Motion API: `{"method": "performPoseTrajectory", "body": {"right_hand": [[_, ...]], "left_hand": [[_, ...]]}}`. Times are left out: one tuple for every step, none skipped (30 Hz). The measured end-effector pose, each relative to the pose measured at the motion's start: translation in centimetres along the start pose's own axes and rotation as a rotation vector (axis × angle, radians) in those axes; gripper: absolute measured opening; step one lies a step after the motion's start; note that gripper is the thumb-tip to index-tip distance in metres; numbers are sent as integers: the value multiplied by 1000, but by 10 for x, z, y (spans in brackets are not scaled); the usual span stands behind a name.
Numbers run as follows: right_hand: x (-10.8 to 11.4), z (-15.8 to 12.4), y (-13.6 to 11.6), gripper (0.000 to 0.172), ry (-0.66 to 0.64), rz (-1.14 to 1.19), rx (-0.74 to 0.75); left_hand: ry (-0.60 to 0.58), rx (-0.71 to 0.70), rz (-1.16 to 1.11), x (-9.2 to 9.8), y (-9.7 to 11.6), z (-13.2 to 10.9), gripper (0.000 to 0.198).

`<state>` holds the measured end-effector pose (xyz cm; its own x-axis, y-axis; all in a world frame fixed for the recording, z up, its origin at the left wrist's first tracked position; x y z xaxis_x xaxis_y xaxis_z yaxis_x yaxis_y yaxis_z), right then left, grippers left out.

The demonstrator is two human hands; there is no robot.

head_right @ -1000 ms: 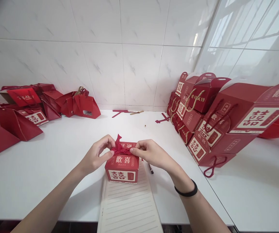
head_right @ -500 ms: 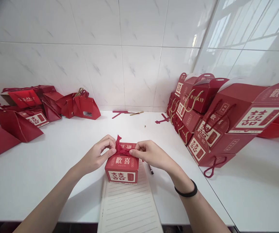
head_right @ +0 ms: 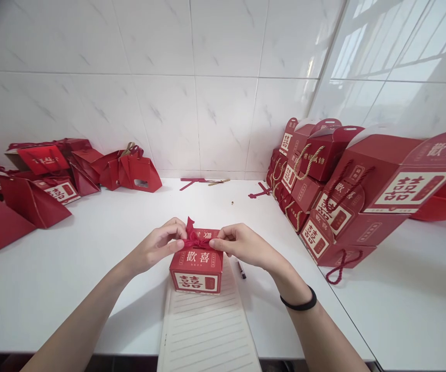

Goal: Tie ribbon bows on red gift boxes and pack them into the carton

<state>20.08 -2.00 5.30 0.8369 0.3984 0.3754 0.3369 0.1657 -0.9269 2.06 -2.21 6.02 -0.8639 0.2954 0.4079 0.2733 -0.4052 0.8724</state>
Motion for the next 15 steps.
{"method": "performPoseTrajectory", "body": {"right_hand": [[0,0,1,38,0,3,1],[0,0,3,38,-2,5,3],[0,1,4,37,-5,5,3],[0,1,4,37,-8,4,3],[0,0,5,36,-10,0,4],[1,0,4,36,-13,-3,4],[1,-1,3,35,-16,-2,5],[1,-1,2,34,-22,3,6],[2,-2,0,34,-29,11,4],[2,-3,-2,34,-38,19,0],[2,-3,-3,34,-47,24,-6],[3,-4,-5,35,-53,24,-12],[3,-5,-6,35,-59,20,-18],[3,-5,-6,36,-66,16,-23],[4,-5,-7,37,-70,13,-28]], "left_hand": [[8,9,23,0,-1,0,24],[15,19,35,0,-2,0,23],[18,28,32,0,-3,1,23],[15,36,13,0,-4,1,24],[6,44,-16,0,-4,1,25],[-5,53,-48,0,-4,1,25],[-15,61,-77,0,-4,1,26],[-23,69,-101,0,-4,1,26],[-28,76,-120,1,-4,2,26],[-31,82,-138,1,-4,2,27],[-33,86,-154,1,-4,2,27],[-35,88,-167,1,-4,2,27],[-37,87,-180,1,-4,2,27],[-40,83,-190,1,-5,1,26],[-47,79,-196,1,-5,1,26]]}}
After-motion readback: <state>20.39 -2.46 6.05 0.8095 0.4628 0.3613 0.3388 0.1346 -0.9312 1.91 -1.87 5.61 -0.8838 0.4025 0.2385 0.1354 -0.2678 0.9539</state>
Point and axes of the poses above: each hand's wrist, its own z-axis towards the middle knuckle, its own x-axis out of the back of the hand, y = z × x, the point moved 5 cm from there along z, towards the middle knuckle, and after that the axes turned 6 degrees about y, right-handed, at the moved point
